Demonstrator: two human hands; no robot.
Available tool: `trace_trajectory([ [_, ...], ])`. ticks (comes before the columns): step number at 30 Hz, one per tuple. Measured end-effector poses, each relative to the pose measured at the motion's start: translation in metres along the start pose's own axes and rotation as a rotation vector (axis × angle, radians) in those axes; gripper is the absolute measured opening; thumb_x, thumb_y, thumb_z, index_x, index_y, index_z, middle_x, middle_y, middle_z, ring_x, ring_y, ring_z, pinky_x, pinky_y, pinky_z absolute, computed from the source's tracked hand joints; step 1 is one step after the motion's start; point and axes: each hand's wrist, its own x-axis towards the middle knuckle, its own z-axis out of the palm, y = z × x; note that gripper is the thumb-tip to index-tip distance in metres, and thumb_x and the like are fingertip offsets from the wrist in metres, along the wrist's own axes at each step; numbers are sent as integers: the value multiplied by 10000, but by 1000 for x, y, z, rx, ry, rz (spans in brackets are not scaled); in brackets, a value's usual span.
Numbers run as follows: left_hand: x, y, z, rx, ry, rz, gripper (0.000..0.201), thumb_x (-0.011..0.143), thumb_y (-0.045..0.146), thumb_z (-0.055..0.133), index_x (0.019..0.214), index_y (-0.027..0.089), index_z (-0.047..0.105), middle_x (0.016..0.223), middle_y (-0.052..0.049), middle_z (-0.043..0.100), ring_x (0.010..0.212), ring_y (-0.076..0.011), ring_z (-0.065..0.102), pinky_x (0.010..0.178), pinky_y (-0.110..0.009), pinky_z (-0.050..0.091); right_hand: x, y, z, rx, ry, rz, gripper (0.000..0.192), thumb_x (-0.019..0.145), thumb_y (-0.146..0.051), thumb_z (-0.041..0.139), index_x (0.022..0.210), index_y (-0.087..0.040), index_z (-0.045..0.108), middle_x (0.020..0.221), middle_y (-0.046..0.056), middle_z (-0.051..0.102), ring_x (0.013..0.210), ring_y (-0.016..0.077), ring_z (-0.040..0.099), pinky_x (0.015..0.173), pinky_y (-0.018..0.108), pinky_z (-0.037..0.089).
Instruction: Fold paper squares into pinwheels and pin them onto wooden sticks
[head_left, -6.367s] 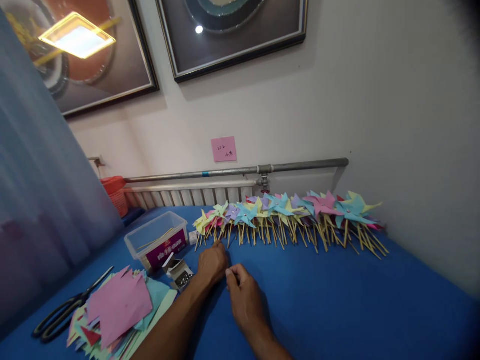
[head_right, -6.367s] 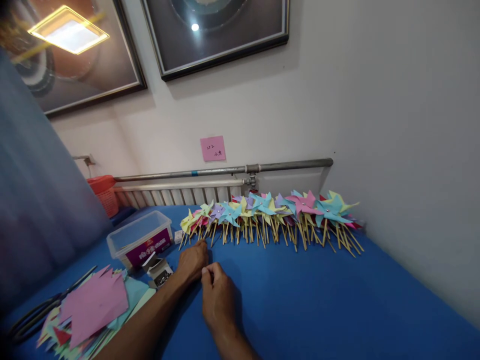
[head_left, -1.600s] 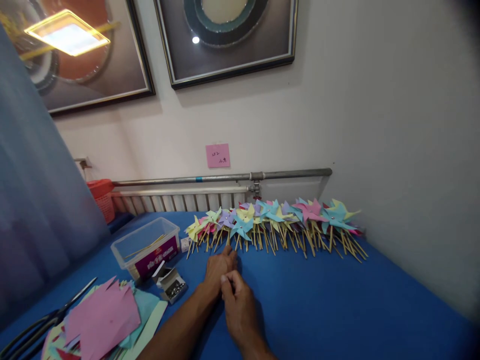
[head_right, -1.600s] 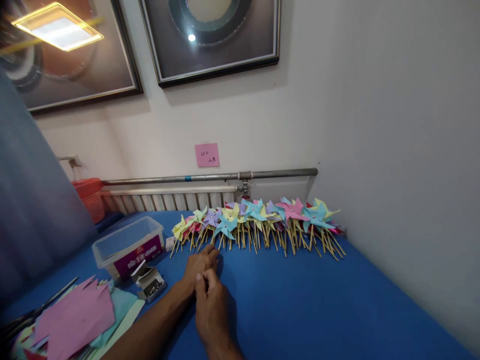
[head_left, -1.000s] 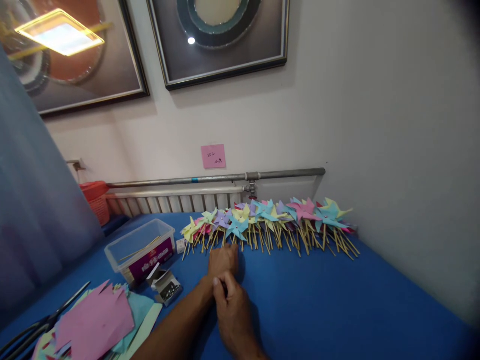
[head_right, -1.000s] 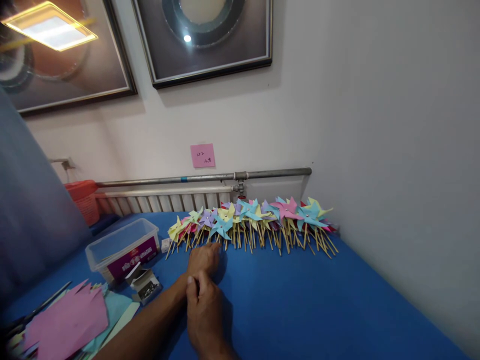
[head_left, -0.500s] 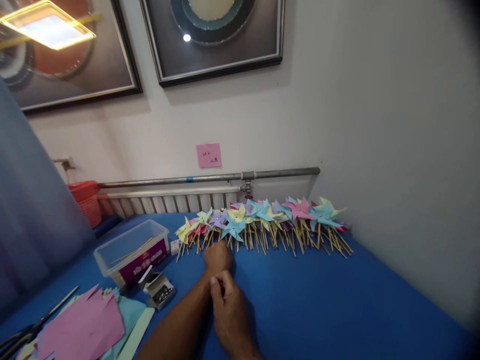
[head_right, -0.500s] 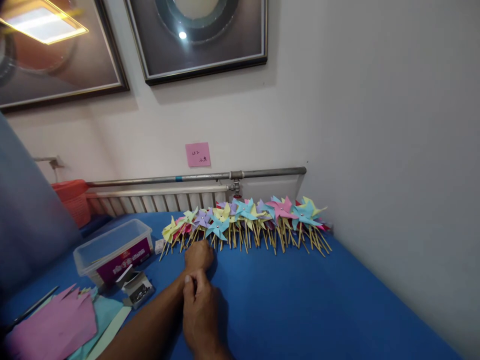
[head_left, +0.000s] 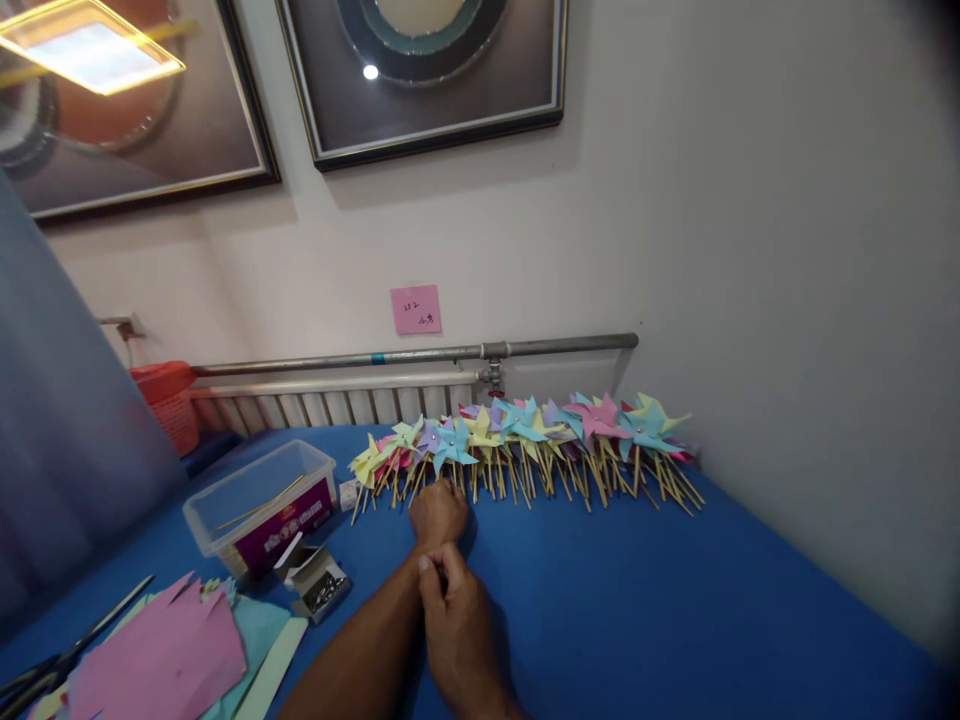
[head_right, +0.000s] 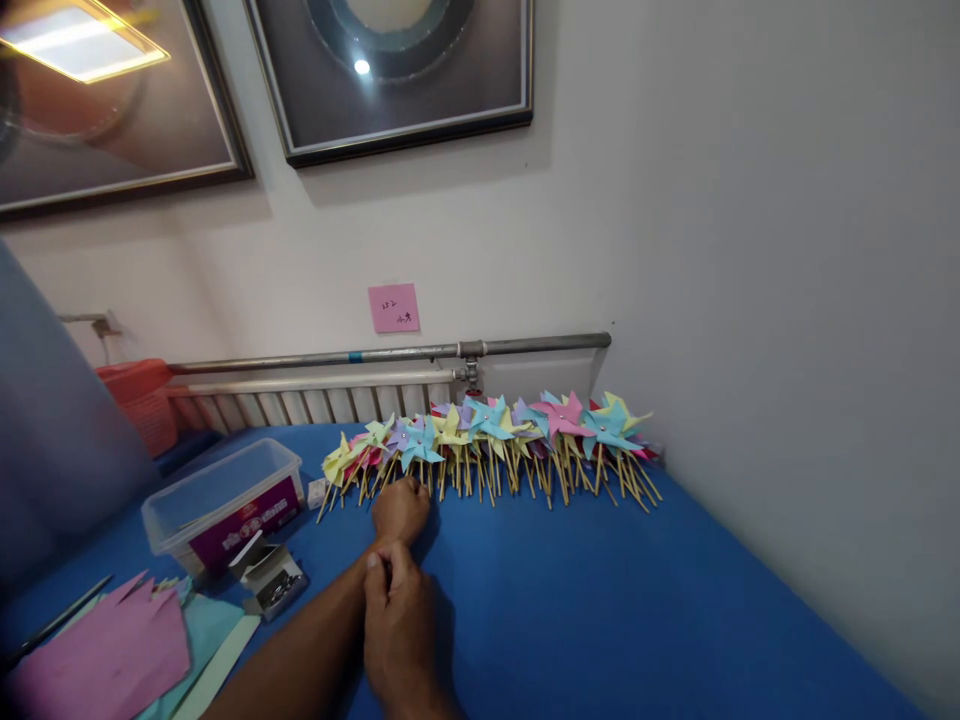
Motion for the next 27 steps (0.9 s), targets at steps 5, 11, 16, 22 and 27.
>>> trace_trajectory([
  [5, -1, 0, -1, 5, -20, -2, 373, 971, 347, 463, 996, 129, 764, 1029, -197, 763, 997, -292, 716, 833, -373, 506, 0, -1, -1, -2, -9, 11, 247, 946, -375, 424, 763, -263, 545, 705, -15, 650, 662, 166, 612, 603, 239, 404],
  [11, -1, -2, -4, 7, -40, 5, 344, 962, 376, 496, 996, 161, 761, 1041, -172, 768, 1008, -274, 711, 821, -342, 499, 0, -2, -1, -11, -25, 16, 249, 954, -373, 425, 768, -260, 544, 696, -23, 642, 643, 155, 601, 593, 234, 390],
  [16, -6, -6, -4, 21, -25, -9, 316, 965, 356, 486, 991, 179, 746, 1022, -153, 766, 987, -270, 710, 805, -338, 491, -2, -2, -1, -25, -39, -6, 255, 965, -359, 421, 771, -253, 550, 696, -18, 656, 641, 150, 616, 585, 227, 382],
  [22, -20, -10, -2, 48, 16, 456, 260, 970, 290, 451, 1081, 246, 682, 1245, -72, 688, 998, -194, 680, 865, -305, 494, -13, -4, 2, -237, -45, -318, 202, 970, -268, 440, 830, -244, 583, 734, 1, 718, 679, 160, 682, 630, 247, 364],
  [27, -28, -4, 1, 189, -199, 586, 282, 975, 277, 422, 1129, 217, 650, 1500, -97, 523, 1029, -227, 686, 922, -377, 521, -21, -5, 4, -354, -55, -436, 175, 961, -227, 455, 834, -240, 574, 750, 3, 725, 685, 161, 690, 632, 261, 342],
])
